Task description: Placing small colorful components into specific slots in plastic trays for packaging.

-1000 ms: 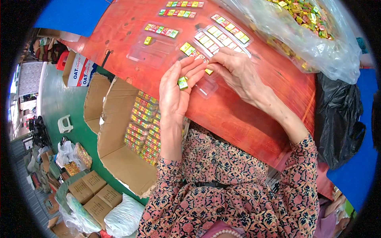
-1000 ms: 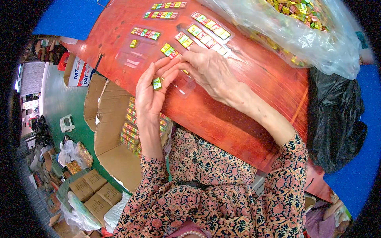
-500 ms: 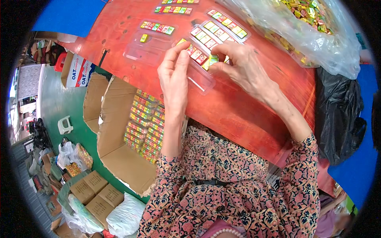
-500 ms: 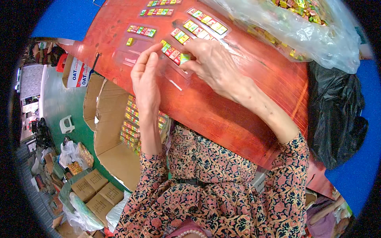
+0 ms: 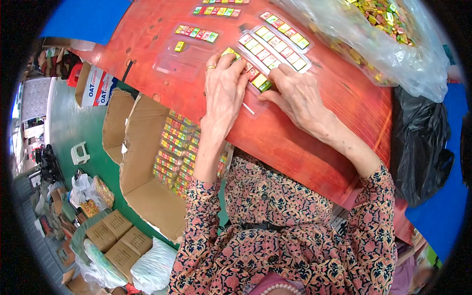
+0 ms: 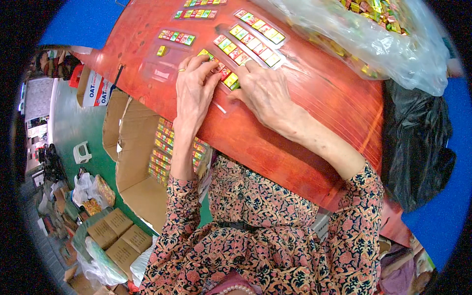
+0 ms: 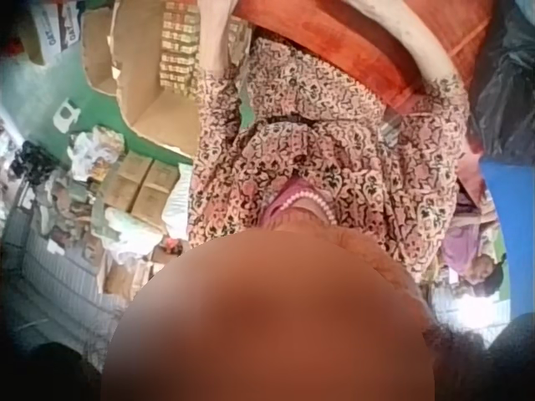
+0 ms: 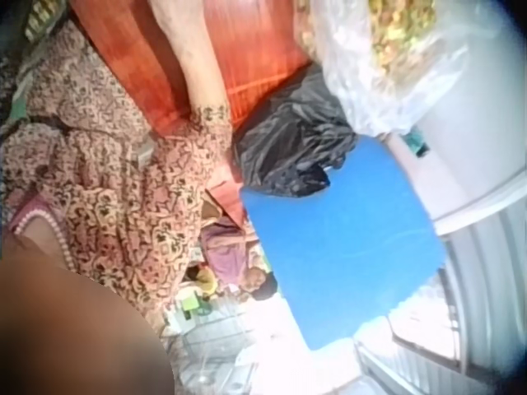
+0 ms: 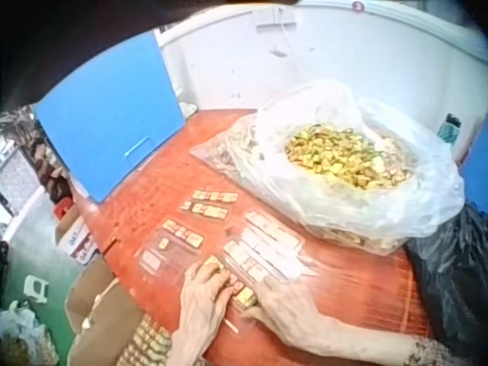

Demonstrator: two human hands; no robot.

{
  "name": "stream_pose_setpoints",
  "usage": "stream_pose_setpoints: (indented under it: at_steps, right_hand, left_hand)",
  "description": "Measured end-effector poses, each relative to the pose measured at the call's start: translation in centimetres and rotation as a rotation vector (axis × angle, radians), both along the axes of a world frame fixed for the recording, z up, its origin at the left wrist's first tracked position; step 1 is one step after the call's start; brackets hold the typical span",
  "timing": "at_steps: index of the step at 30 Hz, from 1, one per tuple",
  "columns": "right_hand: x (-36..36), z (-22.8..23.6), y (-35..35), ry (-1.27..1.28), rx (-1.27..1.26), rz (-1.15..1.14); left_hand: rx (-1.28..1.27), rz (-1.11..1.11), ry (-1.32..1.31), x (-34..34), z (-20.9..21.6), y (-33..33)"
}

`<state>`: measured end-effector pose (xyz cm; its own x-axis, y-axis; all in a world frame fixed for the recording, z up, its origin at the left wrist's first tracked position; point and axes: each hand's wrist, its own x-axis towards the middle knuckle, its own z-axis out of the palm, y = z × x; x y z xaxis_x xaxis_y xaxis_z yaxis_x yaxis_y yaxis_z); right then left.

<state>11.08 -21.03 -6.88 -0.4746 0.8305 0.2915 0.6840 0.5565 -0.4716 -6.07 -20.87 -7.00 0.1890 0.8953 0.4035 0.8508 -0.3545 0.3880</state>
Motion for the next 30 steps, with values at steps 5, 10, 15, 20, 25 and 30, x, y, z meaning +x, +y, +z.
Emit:
stream_pose_setpoints:
  at_steps: [5,10,15,20,25,30]
  right_hand:
    - [0.0,-0.3,0.0,0.128,0.0,0.008]
    - [-0.1,-0.7,0.0,0.157,-0.06,-0.014]
    - [-0.2,-0.9,0.0,0.179,-0.103,-0.033]
    - [0.0,-0.9,0.4,0.241,-0.191,-0.063]
    - [0.1,-0.4,0.5,0.246,-0.122,-0.035]
    - [0.0,0.4,0.5,0.126,-0.05,-0.059]
  left_hand:
    - [0.0,0.002,-0.009,-0.2,0.0,0.1]
    - [-0.016,0.0,0.005,-0.3,0.0,0.0]
    - [-0.013,0.003,0.02,-0.3,-0.4,-0.1]
    - [-0.015,0.003,0.032,-0.2,-0.1,-0.1]
    - [-0.003,-0.012,0.021,0.1,0.5,0.3]
    - [0.006,-0.003,0.005,0.1,1.1,0.3]
